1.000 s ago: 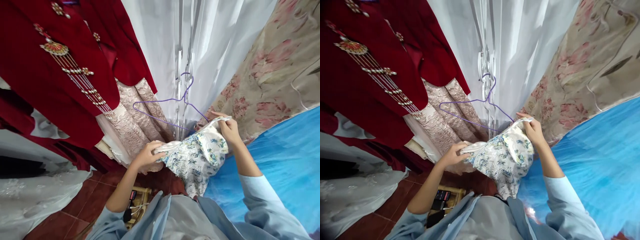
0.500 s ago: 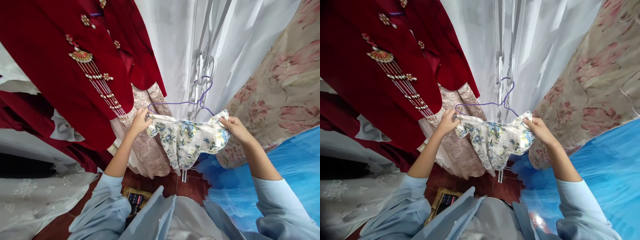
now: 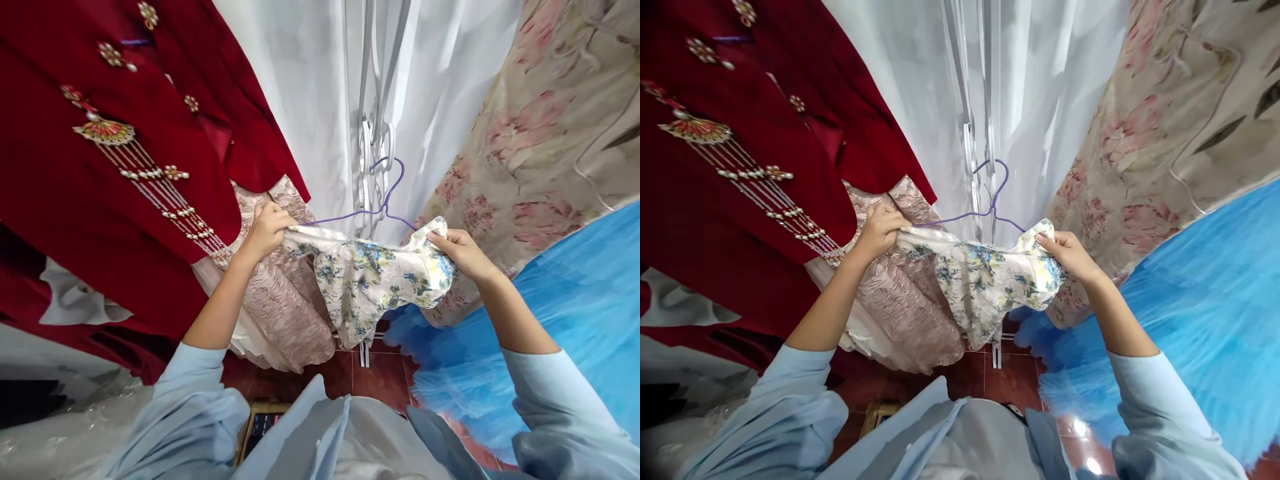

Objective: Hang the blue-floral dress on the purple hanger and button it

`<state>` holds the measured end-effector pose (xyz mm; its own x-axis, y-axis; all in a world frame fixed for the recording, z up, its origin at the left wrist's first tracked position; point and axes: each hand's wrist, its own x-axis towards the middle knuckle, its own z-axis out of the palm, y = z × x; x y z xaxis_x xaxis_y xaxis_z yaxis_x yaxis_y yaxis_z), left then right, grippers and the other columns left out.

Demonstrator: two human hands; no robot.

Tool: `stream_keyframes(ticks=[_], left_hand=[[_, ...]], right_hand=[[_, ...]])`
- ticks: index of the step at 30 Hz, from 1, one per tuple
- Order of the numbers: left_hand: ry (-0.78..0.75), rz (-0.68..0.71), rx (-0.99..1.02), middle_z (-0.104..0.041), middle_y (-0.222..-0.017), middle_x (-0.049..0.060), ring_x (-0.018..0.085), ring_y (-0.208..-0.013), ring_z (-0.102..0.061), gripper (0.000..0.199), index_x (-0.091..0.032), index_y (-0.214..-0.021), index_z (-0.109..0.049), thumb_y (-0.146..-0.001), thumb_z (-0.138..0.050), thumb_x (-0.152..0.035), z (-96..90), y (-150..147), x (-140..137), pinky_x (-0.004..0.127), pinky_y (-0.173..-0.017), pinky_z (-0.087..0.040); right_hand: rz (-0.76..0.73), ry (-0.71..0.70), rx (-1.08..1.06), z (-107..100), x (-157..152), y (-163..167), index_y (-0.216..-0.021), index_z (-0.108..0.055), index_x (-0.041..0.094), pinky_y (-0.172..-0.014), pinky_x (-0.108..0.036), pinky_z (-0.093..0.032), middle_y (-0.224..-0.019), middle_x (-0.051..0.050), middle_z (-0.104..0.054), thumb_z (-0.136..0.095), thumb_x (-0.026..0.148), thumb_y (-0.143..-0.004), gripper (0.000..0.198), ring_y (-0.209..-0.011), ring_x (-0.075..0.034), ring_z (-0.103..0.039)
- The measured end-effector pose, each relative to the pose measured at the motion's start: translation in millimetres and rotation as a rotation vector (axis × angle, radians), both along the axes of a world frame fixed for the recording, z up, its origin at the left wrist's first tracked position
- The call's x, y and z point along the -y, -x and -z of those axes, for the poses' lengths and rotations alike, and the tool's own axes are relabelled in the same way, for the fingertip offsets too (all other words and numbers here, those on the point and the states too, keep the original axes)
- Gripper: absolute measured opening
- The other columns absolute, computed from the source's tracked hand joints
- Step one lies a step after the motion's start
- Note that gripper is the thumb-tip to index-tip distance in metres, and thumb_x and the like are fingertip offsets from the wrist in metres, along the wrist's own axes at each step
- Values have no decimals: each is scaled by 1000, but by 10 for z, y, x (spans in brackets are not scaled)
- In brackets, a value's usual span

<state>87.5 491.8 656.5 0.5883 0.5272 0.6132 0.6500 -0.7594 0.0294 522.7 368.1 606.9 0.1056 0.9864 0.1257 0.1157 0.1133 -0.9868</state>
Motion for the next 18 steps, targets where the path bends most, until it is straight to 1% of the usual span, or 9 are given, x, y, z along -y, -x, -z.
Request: stream_keyframes(ticks=[2,4,7,9,11,12,13,15,18], left_hand=[[36,71,-58,-68,-80,4,25,-94,-55,37,-24,-84,-75,-87,-41,-10,-36,-13,62,53,-106,-35],[47,135,-56,-68,-77,3,24,-92,-54,37,-24,-78,-73,-85,-41,-8,-132,-139,143,52,-104,-36],[61,229,-26,-67,-78,5,26,-97,-53,34,-23,-75,-71,-85,-42,-7,-281,-539,277,49,-101,-42],[109,261,-12,-68,-93,6,26,-104,-56,32,-22,-87,-72,-87,-44,-8,-310,-849,359,46,-100,-45],[185,231,39,-65,-119,8,24,-110,-59,33,-23,-114,-69,-91,-47,-11,-253,-1083,417,42,-100,-48],[229,197,83,-61,-130,9,24,-111,-60,37,-24,-127,-63,-94,-49,-15,-193,-1150,433,41,-101,-49],[278,158,131,-59,-136,11,23,-111,-62,39,-23,-135,-57,-96,-51,-20,-116,-1178,440,40,-101,-49],[374,88,201,-64,-131,12,23,-109,-65,37,-21,-135,-57,-100,-52,-30,67,-1141,434,38,-100,-50],[428,40,255,-74,-109,8,24,-104,-69,28,-18,-113,-68,-100,-52,-37,316,-982,424,36,-95,-52]], right_hand=[[-4,9,27,-24,-19,-59,-68,-69,17,-45,-24,-40,-59,-1,-65,-82,69,-67,53,-48,-14,-53],[-20,23,52,-50,-53,-122,-68,-69,16,-45,-25,-40,-59,-2,-66,-82,68,-68,53,-48,-14,-54],[-72,64,88,-76,-96,-183,-71,-72,15,-45,-25,-42,-62,-3,-69,-83,66,-68,52,-49,-15,-58],[-83,79,89,-67,-94,-204,-71,-73,16,-46,-25,-44,-62,-3,-70,-83,67,-67,52,-50,-16,-59],[-71,83,56,-28,-61,-239,-68,-72,17,-45,-24,-44,-60,-2,-69,-84,68,-65,53,-48,-16,-59],[-71,97,22,2,-37,-268,-67,-71,17,-45,-24,-45,-60,-3,-70,-85,68,-63,53,-49,-16,-60],[-74,120,-18,36,-10,-305,-68,-71,18,-46,-25,-47,-62,-3,-71,-85,68,-63,53,-50,-17,-62],[-92,196,-100,106,38,-389,-73,-73,19,-50,-28,-53,-67,-5,-74,-85,67,-62,51,-56,-20,-67],[-77,260,-157,163,65,-476,-79,-72,20,-57,-31,-58,-73,-5,-77,-82,63,-70,45,-63,-23,-72]])
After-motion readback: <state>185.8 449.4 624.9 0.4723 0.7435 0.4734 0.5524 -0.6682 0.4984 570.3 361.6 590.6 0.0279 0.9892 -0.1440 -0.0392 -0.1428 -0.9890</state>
